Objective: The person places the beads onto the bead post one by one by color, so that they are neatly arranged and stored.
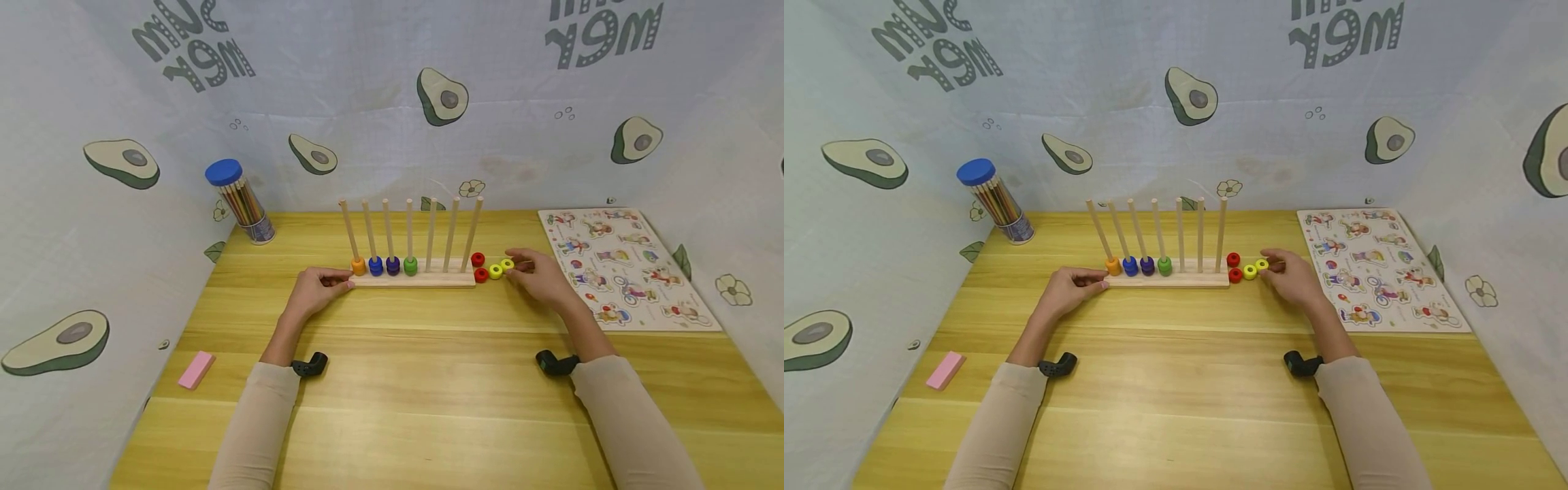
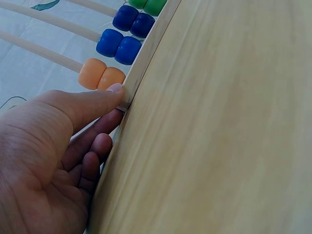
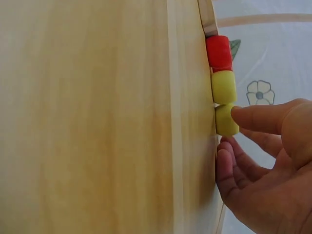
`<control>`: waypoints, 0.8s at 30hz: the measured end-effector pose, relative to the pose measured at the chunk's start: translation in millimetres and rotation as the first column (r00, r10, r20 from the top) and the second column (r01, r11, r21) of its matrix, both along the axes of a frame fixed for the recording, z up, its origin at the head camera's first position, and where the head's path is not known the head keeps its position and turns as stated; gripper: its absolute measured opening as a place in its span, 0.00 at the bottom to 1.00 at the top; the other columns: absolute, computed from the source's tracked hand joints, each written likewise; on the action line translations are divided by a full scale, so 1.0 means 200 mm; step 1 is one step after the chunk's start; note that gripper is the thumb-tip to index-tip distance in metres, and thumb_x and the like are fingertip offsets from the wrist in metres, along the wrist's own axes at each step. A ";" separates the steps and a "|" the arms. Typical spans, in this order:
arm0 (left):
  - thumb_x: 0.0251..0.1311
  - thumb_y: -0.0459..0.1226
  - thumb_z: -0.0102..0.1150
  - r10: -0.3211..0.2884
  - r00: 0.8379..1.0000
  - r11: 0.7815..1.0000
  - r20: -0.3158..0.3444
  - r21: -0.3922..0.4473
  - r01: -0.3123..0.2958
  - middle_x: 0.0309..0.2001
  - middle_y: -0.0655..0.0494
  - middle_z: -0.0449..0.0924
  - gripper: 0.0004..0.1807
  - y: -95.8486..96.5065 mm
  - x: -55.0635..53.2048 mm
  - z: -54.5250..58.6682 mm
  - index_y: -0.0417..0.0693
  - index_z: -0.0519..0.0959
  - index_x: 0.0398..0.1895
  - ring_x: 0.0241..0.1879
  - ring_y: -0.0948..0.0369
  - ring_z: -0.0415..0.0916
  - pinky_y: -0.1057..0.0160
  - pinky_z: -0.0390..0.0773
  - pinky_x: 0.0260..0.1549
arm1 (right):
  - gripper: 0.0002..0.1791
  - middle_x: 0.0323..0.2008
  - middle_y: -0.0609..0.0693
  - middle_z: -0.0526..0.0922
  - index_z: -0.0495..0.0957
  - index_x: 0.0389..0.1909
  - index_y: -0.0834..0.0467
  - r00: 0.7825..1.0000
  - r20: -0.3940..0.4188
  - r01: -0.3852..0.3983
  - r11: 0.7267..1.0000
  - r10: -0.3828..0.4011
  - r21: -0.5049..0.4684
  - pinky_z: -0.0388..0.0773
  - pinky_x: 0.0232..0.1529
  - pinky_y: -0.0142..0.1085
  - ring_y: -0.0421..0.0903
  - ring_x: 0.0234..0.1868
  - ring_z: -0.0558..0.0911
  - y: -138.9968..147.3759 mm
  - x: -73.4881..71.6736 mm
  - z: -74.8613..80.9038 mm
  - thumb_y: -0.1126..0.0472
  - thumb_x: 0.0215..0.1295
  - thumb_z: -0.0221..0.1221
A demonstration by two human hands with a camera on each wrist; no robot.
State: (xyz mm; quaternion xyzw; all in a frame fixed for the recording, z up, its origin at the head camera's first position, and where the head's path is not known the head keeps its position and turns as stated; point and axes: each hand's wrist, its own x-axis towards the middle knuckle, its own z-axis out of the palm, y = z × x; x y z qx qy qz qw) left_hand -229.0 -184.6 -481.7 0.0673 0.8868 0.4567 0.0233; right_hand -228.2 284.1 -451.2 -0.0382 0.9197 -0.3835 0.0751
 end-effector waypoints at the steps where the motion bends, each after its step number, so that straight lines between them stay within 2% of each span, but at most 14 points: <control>1: 0.60 0.48 0.74 0.000 1.000 1.000 0.001 0.001 0.000 0.38 0.55 0.90 0.14 0.00 0.00 0.00 0.57 0.91 0.48 0.33 0.60 0.80 0.65 0.76 0.31 | 0.29 0.65 0.70 0.72 0.66 0.75 0.63 1.000 -0.001 -0.001 1.000 0.001 0.013 0.72 0.63 0.58 0.65 0.62 0.74 0.00 0.00 0.00 0.61 0.78 0.56; 8: 0.61 0.48 0.74 0.003 1.000 1.000 0.007 0.006 -0.003 0.38 0.56 0.90 0.13 0.00 0.01 0.01 0.58 0.91 0.48 0.34 0.59 0.81 0.63 0.77 0.32 | 0.25 0.62 0.68 0.76 0.70 0.71 0.64 1.000 -0.008 0.024 0.997 -0.024 0.076 0.73 0.57 0.55 0.62 0.57 0.76 -0.02 -0.01 -0.01 0.60 0.77 0.57; 15: 0.61 0.49 0.74 0.000 1.000 1.000 0.001 -0.003 0.000 0.38 0.56 0.90 0.14 0.00 0.00 0.00 0.59 0.91 0.48 0.33 0.59 0.80 0.63 0.77 0.32 | 0.25 0.63 0.67 0.75 0.70 0.69 0.64 0.997 0.009 0.070 0.997 -0.070 0.033 0.72 0.62 0.59 0.64 0.61 0.75 0.00 0.00 -0.01 0.56 0.78 0.57; 19: 0.61 0.48 0.74 -0.003 1.000 1.000 -0.001 -0.005 0.003 0.38 0.56 0.90 0.14 0.00 0.00 0.00 0.58 0.91 0.48 0.33 0.59 0.80 0.63 0.77 0.32 | 0.26 0.64 0.67 0.74 0.69 0.70 0.62 0.997 -0.011 0.073 0.997 -0.073 0.016 0.71 0.63 0.61 0.65 0.63 0.75 0.02 0.02 0.04 0.55 0.78 0.56; 22: 0.61 0.48 0.74 -0.002 1.000 1.000 -0.002 -0.007 0.002 0.37 0.56 0.90 0.14 0.00 0.00 -0.01 0.58 0.91 0.48 0.33 0.59 0.80 0.62 0.77 0.32 | 0.27 0.64 0.66 0.76 0.70 0.70 0.62 0.995 -0.068 0.077 0.997 -0.076 0.011 0.73 0.60 0.61 0.65 0.62 0.76 0.01 0.03 0.11 0.53 0.78 0.57; 24: 0.61 0.48 0.74 0.001 1.000 1.000 -0.001 -0.005 -0.001 0.38 0.56 0.90 0.14 0.00 0.00 0.00 0.58 0.91 0.48 0.33 0.59 0.80 0.62 0.77 0.33 | 0.27 0.63 0.66 0.77 0.71 0.70 0.61 0.990 -0.113 0.086 0.996 -0.084 0.014 0.76 0.55 0.57 0.64 0.61 0.77 0.01 0.04 0.16 0.51 0.78 0.57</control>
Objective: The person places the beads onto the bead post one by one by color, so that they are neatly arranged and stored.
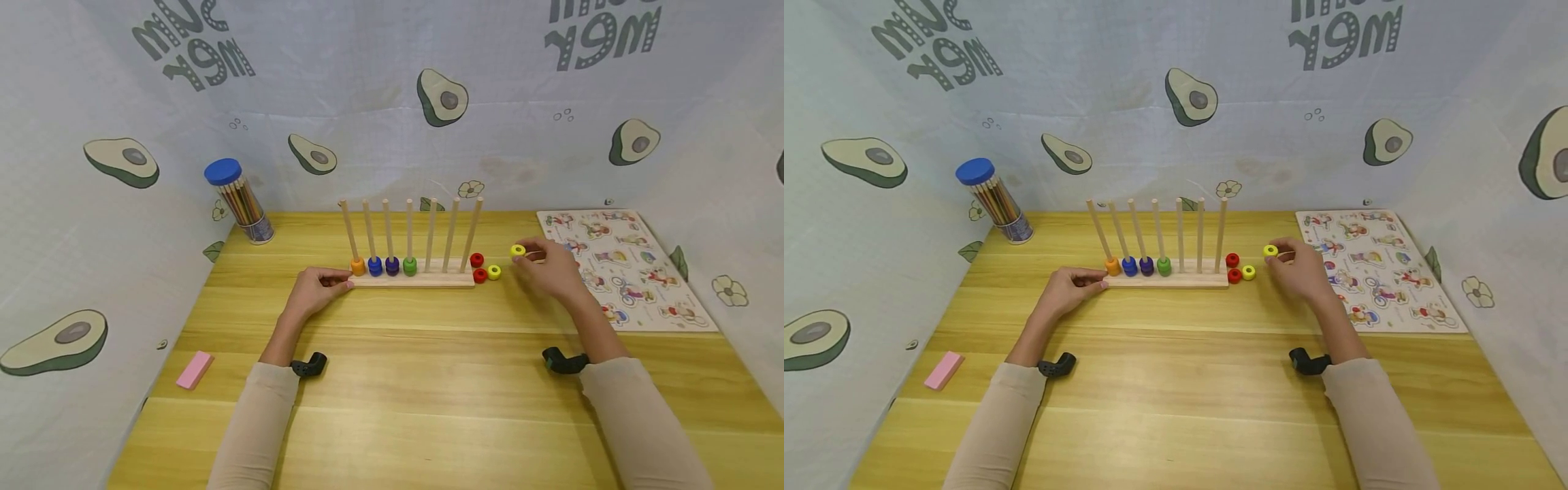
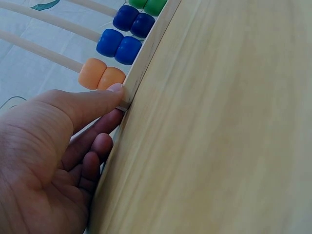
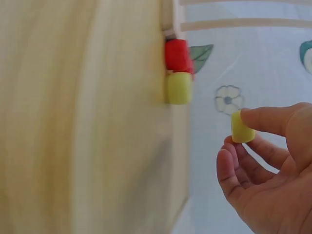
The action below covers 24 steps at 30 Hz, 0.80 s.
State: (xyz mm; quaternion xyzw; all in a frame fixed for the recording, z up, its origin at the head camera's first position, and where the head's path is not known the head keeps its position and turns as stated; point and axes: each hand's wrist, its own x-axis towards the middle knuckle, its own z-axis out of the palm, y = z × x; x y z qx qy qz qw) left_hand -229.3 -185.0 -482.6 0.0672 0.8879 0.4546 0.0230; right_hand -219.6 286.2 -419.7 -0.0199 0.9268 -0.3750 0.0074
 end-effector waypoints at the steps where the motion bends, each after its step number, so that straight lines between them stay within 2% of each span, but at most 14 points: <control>1: 0.61 0.48 0.74 0.001 1.000 1.000 0.000 0.002 -0.001 0.38 0.56 0.90 0.14 0.00 0.00 0.00 0.58 0.91 0.48 0.33 0.59 0.80 0.63 0.77 0.32 | 0.27 0.62 0.65 0.77 0.72 0.70 0.61 1.000 -0.025 0.004 1.000 -0.004 0.004 0.77 0.52 0.53 0.64 0.60 0.78 0.00 0.01 0.03 0.50 0.78 0.57; 3: 0.61 0.48 0.74 0.004 1.000 1.000 0.002 0.005 -0.004 0.38 0.56 0.90 0.14 0.00 0.00 0.00 0.58 0.91 0.48 0.34 0.60 0.80 0.64 0.77 0.32 | 0.27 0.59 0.65 0.79 0.73 0.70 0.61 0.997 -0.071 0.012 1.000 -0.012 0.001 0.77 0.50 0.41 0.61 0.58 0.78 -0.01 0.02 0.09 0.49 0.78 0.57; 5: 0.61 0.48 0.74 0.005 1.000 1.000 0.003 0.005 -0.005 0.38 0.56 0.90 0.14 0.00 0.00 0.00 0.57 0.91 0.48 0.34 0.60 0.80 0.64 0.77 0.32 | 0.28 0.58 0.63 0.79 0.73 0.69 0.61 0.993 -0.120 0.018 1.000 -0.018 -0.004 0.73 0.47 0.30 0.57 0.56 0.78 -0.03 0.03 0.15 0.48 0.77 0.57; 8: 0.61 0.48 0.74 0.004 1.000 1.000 0.004 0.003 -0.004 0.37 0.56 0.90 0.14 0.00 0.00 0.01 0.57 0.91 0.48 0.33 0.60 0.80 0.65 0.77 0.32 | 0.28 0.55 0.61 0.79 0.75 0.67 0.61 0.984 -0.179 0.017 0.999 -0.022 -0.028 0.68 0.45 0.19 0.49 0.52 0.77 -0.06 0.05 0.25 0.46 0.76 0.58; 14: 0.61 0.48 0.74 0.000 1.000 1.000 0.009 0.011 -0.001 0.38 0.56 0.90 0.15 0.01 0.01 0.01 0.57 0.91 0.49 0.33 0.60 0.80 0.64 0.77 0.32 | 0.26 0.49 0.50 0.79 0.78 0.64 0.59 0.963 -0.270 -0.004 0.996 -0.022 -0.095 0.69 0.47 0.20 0.37 0.47 0.74 -0.14 0.08 0.41 0.46 0.74 0.60; 19: 0.61 0.48 0.74 0.004 1.000 1.000 0.007 0.001 -0.004 0.39 0.56 0.90 0.15 0.00 0.00 0.01 0.57 0.91 0.49 0.34 0.60 0.80 0.65 0.78 0.32 | 0.21 0.47 0.40 0.79 0.80 0.62 0.58 0.935 -0.353 -0.096 0.976 0.022 -0.193 0.71 0.50 0.23 0.36 0.49 0.77 -0.25 0.07 0.51 0.52 0.73 0.63; 24: 0.61 0.48 0.74 -0.002 1.000 1.000 0.007 -0.001 0.002 0.39 0.56 0.90 0.15 0.00 0.01 0.01 0.58 0.91 0.49 0.34 0.60 0.81 0.64 0.78 0.32 | 0.19 0.51 0.47 0.82 0.81 0.62 0.58 0.919 -0.383 -0.195 0.954 0.096 -0.229 0.73 0.52 0.23 0.36 0.50 0.78 -0.38 0.04 0.56 0.59 0.72 0.64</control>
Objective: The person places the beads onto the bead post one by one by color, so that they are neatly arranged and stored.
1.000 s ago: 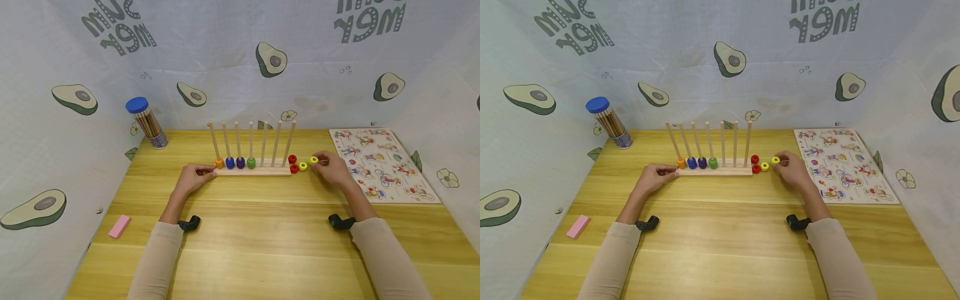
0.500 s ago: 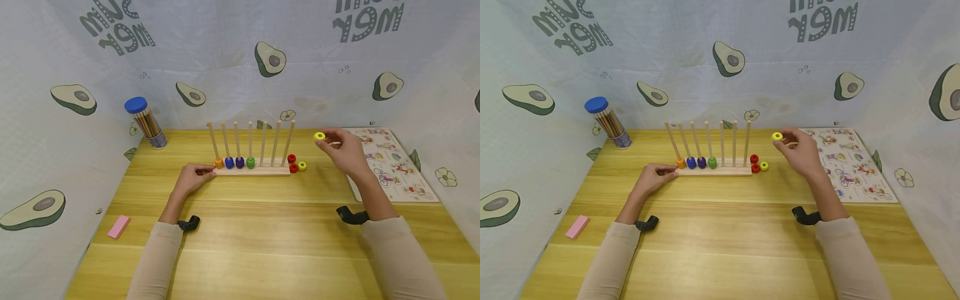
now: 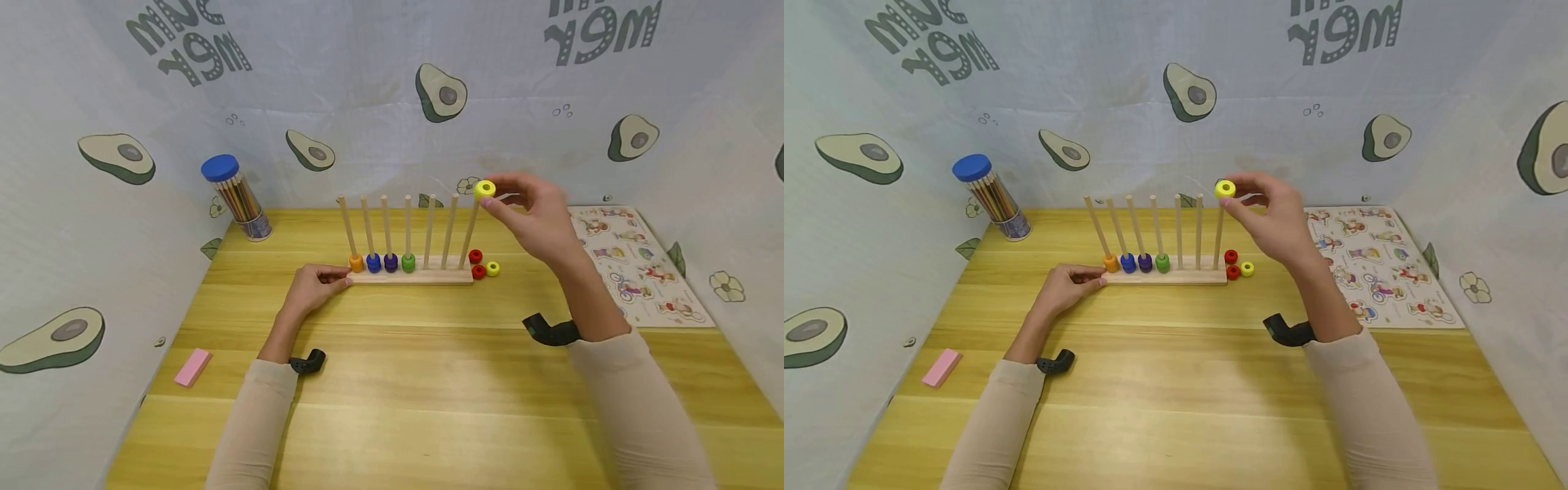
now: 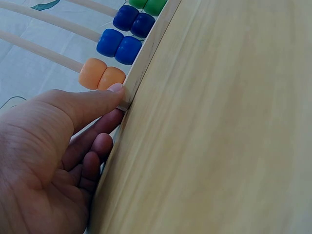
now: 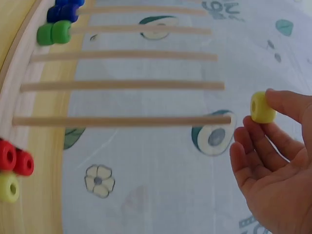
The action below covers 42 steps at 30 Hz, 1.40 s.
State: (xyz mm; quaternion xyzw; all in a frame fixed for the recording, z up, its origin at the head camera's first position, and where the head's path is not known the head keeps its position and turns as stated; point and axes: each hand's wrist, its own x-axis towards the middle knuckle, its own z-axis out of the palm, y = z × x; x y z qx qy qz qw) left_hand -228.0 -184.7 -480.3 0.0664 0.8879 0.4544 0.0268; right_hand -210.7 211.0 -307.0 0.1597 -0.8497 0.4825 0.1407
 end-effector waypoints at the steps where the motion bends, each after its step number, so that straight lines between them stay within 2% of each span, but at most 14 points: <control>1: 0.61 0.48 0.73 -0.002 1.000 1.000 -0.001 -0.001 0.002 0.39 0.55 0.90 0.15 0.00 0.00 0.00 0.58 0.91 0.49 0.34 0.60 0.81 0.64 0.78 0.32 | 0.19 0.51 0.48 0.82 0.81 0.61 0.58 1.000 0.001 -0.011 1.000 0.011 0.003 0.73 0.52 0.24 0.36 0.51 0.78 -0.02 -0.01 0.01 0.60 0.72 0.64; 4: 0.62 0.49 0.73 -0.005 1.000 1.000 -0.002 -0.002 0.005 0.40 0.56 0.90 0.15 0.00 0.00 0.00 0.58 0.91 0.50 0.34 0.60 0.81 0.65 0.78 0.32 | 0.18 0.52 0.52 0.83 0.82 0.61 0.56 0.999 0.011 -0.031 0.999 0.031 0.027 0.73 0.55 0.30 0.39 0.52 0.78 -0.09 -0.03 0.02 0.59 0.73 0.64; 10: 0.61 0.49 0.74 -0.007 1.000 1.000 -0.003 0.000 0.007 0.39 0.57 0.90 0.15 0.00 0.00 -0.01 0.58 0.91 0.49 0.33 0.61 0.81 0.65 0.77 0.31 | 0.19 0.55 0.54 0.84 0.82 0.61 0.54 0.997 0.057 -0.065 0.994 0.060 0.084 0.69 0.60 0.50 0.49 0.57 0.77 -0.17 -0.08 0.02 0.53 0.73 0.64; 16: 0.61 0.48 0.74 -0.005 1.000 1.000 -0.009 0.001 0.005 0.38 0.58 0.90 0.14 0.00 0.00 -0.01 0.59 0.91 0.48 0.33 0.60 0.80 0.65 0.77 0.30 | 0.21 0.56 0.53 0.84 0.81 0.62 0.55 0.993 0.091 -0.086 0.988 0.074 0.127 0.67 0.55 0.49 0.50 0.57 0.77 -0.21 -0.12 0.00 0.51 0.73 0.63; 22: 0.61 0.48 0.74 -0.003 1.000 1.000 -0.002 -0.001 0.003 0.38 0.58 0.90 0.14 0.00 -0.01 -0.01 0.59 0.91 0.48 0.34 0.59 0.81 0.63 0.77 0.31 | 0.21 0.55 0.55 0.85 0.81 0.61 0.57 0.993 0.080 -0.096 0.983 0.084 0.156 0.66 0.65 0.52 0.52 0.55 0.76 -0.24 -0.14 -0.01 0.52 0.74 0.63; 33: 0.61 0.48 0.74 0.001 1.000 1.000 -0.001 0.002 -0.001 0.38 0.57 0.90 0.14 0.00 0.00 0.00 0.59 0.91 0.49 0.32 0.60 0.79 0.65 0.76 0.30 | 0.20 0.56 0.55 0.84 0.81 0.60 0.57 0.990 0.121 -0.091 0.978 0.069 0.188 0.67 0.66 0.57 0.54 0.57 0.75 -0.27 -0.14 0.00 0.53 0.73 0.64; 42: 0.61 0.47 0.74 0.004 1.000 1.000 -0.001 0.004 -0.004 0.39 0.57 0.90 0.14 0.00 0.00 0.00 0.59 0.91 0.48 0.33 0.59 0.79 0.64 0.76 0.31 | 0.23 0.63 0.56 0.81 0.79 0.64 0.56 0.986 0.142 -0.117 0.971 0.088 0.210 0.66 0.70 0.58 0.58 0.67 0.74 -0.25 -0.15 0.00 0.50 0.74 0.62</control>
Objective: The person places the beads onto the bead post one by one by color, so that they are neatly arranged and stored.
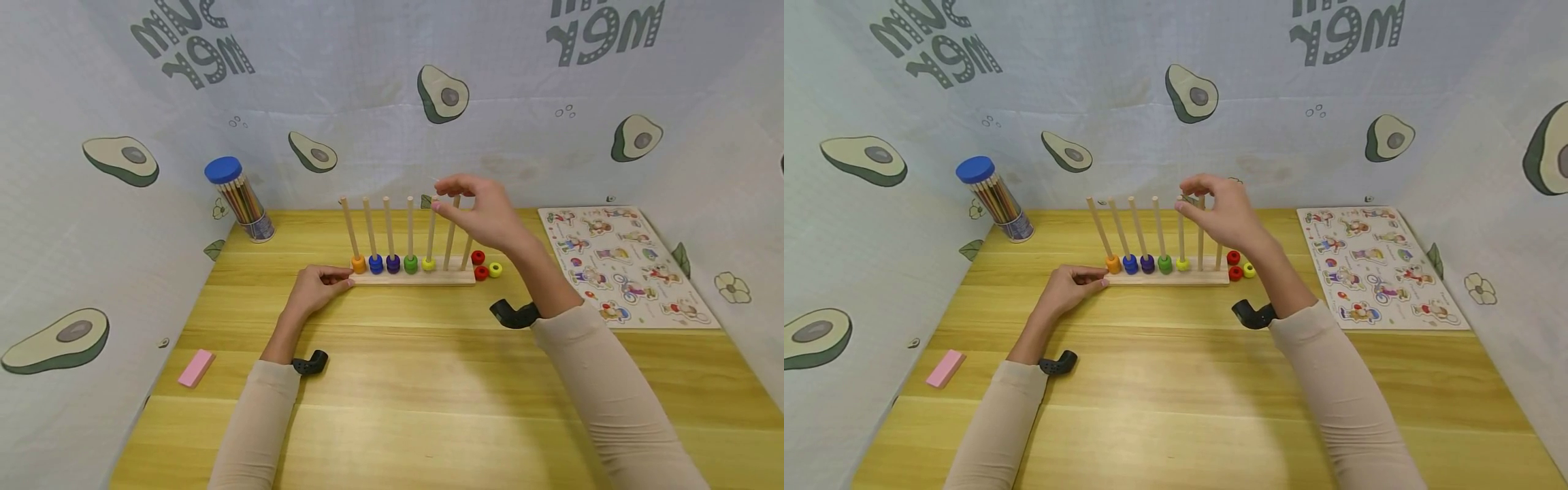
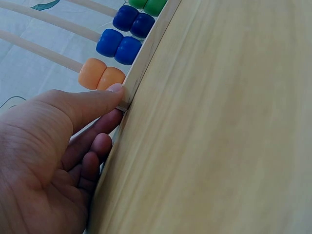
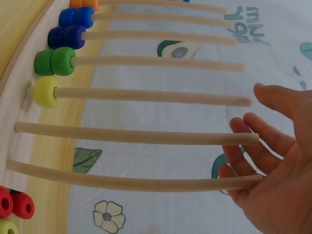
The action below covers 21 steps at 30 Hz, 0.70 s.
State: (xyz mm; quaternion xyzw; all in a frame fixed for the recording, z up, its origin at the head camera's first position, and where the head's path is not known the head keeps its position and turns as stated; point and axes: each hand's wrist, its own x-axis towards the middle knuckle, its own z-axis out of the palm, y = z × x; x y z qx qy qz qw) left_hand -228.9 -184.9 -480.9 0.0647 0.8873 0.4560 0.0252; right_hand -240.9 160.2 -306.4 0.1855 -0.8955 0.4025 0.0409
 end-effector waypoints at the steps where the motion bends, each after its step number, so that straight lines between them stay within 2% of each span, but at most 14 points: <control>1: 0.61 0.48 0.74 0.000 1.000 1.000 -0.002 0.000 0.000 0.38 0.57 0.90 0.14 0.00 0.00 0.00 0.59 0.91 0.48 0.33 0.59 0.79 0.64 0.76 0.31 | 0.23 0.62 0.56 0.82 0.79 0.64 0.56 1.000 -0.004 0.001 1.000 -0.001 -0.005 0.66 0.70 0.57 0.58 0.66 0.74 0.00 0.00 0.00 0.50 0.74 0.62; 6: 0.61 0.48 0.74 -0.003 1.000 1.000 -0.011 -0.004 0.003 0.38 0.57 0.90 0.14 0.01 0.00 0.00 0.59 0.91 0.49 0.32 0.59 0.79 0.65 0.76 0.30 | 0.23 0.60 0.57 0.82 0.79 0.64 0.58 0.999 -0.047 0.016 0.998 -0.019 -0.059 0.67 0.67 0.55 0.56 0.62 0.76 0.04 0.02 0.00 0.50 0.74 0.62; 14: 0.61 0.48 0.74 -0.005 1.000 1.000 -0.005 -0.003 0.005 0.39 0.57 0.90 0.14 0.01 0.00 0.00 0.59 0.91 0.49 0.33 0.60 0.80 0.65 0.77 0.31 | 0.24 0.59 0.54 0.81 0.80 0.63 0.55 0.984 -0.097 0.137 0.981 -0.151 -0.136 0.71 0.63 0.54 0.53 0.65 0.75 0.20 0.13 0.01 0.45 0.76 0.59; 18: 0.61 0.49 0.74 0.001 1.000 1.000 -0.002 -0.001 -0.001 0.39 0.58 0.90 0.14 0.00 -0.01 -0.01 0.59 0.91 0.48 0.34 0.59 0.81 0.64 0.78 0.31 | 0.24 0.59 0.55 0.81 0.79 0.63 0.57 0.977 -0.109 0.168 0.977 -0.183 -0.133 0.68 0.66 0.53 0.50 0.62 0.76 0.29 0.15 -0.03 0.45 0.76 0.58; 21: 0.61 0.48 0.74 0.001 1.000 1.000 0.005 0.004 -0.001 0.39 0.58 0.90 0.14 0.00 -0.01 -0.01 0.59 0.91 0.49 0.34 0.59 0.81 0.63 0.78 0.32 | 0.25 0.57 0.55 0.82 0.79 0.63 0.57 0.973 -0.096 0.197 0.973 -0.209 -0.118 0.69 0.64 0.50 0.45 0.58 0.77 0.35 0.16 -0.08 0.45 0.76 0.58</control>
